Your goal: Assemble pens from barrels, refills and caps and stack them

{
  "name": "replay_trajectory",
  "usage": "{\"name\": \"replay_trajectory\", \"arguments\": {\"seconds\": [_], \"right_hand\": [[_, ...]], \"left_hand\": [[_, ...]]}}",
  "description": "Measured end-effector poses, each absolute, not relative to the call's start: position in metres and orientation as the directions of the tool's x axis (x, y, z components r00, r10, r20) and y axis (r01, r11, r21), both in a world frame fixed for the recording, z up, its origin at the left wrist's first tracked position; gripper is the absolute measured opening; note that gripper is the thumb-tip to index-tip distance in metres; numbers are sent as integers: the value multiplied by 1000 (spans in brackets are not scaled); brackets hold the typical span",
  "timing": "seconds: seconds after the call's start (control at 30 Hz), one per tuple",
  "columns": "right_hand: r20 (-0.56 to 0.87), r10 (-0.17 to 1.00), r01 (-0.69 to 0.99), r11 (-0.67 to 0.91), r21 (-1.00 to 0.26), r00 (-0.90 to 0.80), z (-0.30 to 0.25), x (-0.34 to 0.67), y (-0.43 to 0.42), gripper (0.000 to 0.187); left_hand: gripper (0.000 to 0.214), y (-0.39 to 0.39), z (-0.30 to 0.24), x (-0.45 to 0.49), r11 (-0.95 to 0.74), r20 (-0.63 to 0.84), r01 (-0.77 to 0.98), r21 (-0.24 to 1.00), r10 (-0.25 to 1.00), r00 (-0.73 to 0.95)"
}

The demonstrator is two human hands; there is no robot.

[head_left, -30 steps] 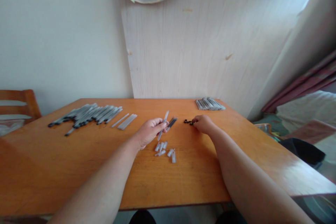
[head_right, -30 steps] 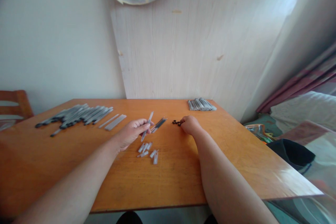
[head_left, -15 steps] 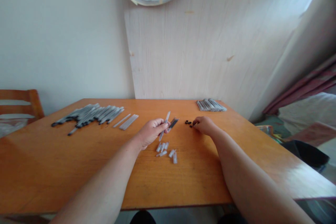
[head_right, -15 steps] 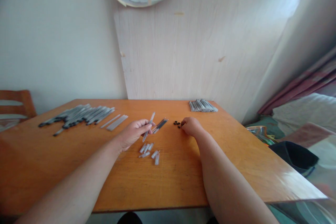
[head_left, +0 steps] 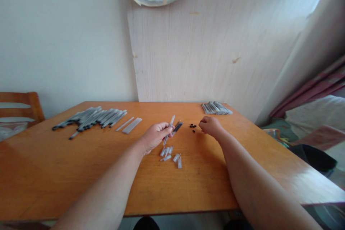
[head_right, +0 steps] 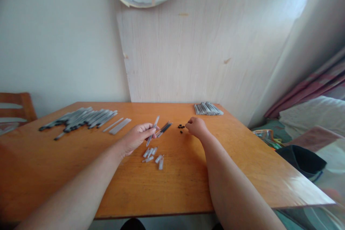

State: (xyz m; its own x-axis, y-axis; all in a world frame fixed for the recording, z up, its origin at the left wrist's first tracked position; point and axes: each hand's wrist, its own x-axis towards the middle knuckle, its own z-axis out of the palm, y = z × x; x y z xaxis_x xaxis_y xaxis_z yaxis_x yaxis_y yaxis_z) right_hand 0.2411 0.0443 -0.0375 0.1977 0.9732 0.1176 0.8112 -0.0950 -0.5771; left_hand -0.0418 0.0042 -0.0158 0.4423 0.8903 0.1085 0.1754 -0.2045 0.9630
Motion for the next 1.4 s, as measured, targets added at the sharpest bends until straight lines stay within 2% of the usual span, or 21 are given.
{"name": "replay_trajectory", "arguments": {"seconds": [0.17, 0.3, 0.5, 0.7, 0.9, 1.1, 1.27, 1.4], "right_hand": [[113, 964, 643, -72, -762, 242, -38, 241, 44, 13], [149, 950, 545, -27, -838, 275, -36, 237, 42, 11], [129, 946, 379, 7, -925, 298, -34, 232, 43, 11], [151, 945, 261, 74, -963, 289, -27, 228, 37, 7], [173, 969, 90, 159, -983, 175, -13, 215, 24, 17], [152, 979, -84, 164, -983, 136, -5, 209, 17, 21], [161, 984, -120, 170, -978, 79, -1, 203, 11, 24], [182, 981, -89, 175, -980, -70, 2, 194, 5, 29]], "left_hand": [[37, 5, -17, -42, -213, 110, 186, 959, 886, 450], [37, 6, -19, -42, -221, 106, 209, 953, 885, 453], [38, 7, -21, -42, -244, 114, 231, 942, 879, 464], [37, 5, -19, -41, -284, 129, 272, 919, 871, 473], [40, 0, -16, -40, -299, 135, 293, 908, 871, 472], [42, 1, -17, -39, -317, 145, 295, 901, 863, 484], [42, 2, -19, -39, -299, 128, 298, 907, 867, 481], [40, 3, -21, -39, -301, 135, 271, 914, 857, 497]]}}
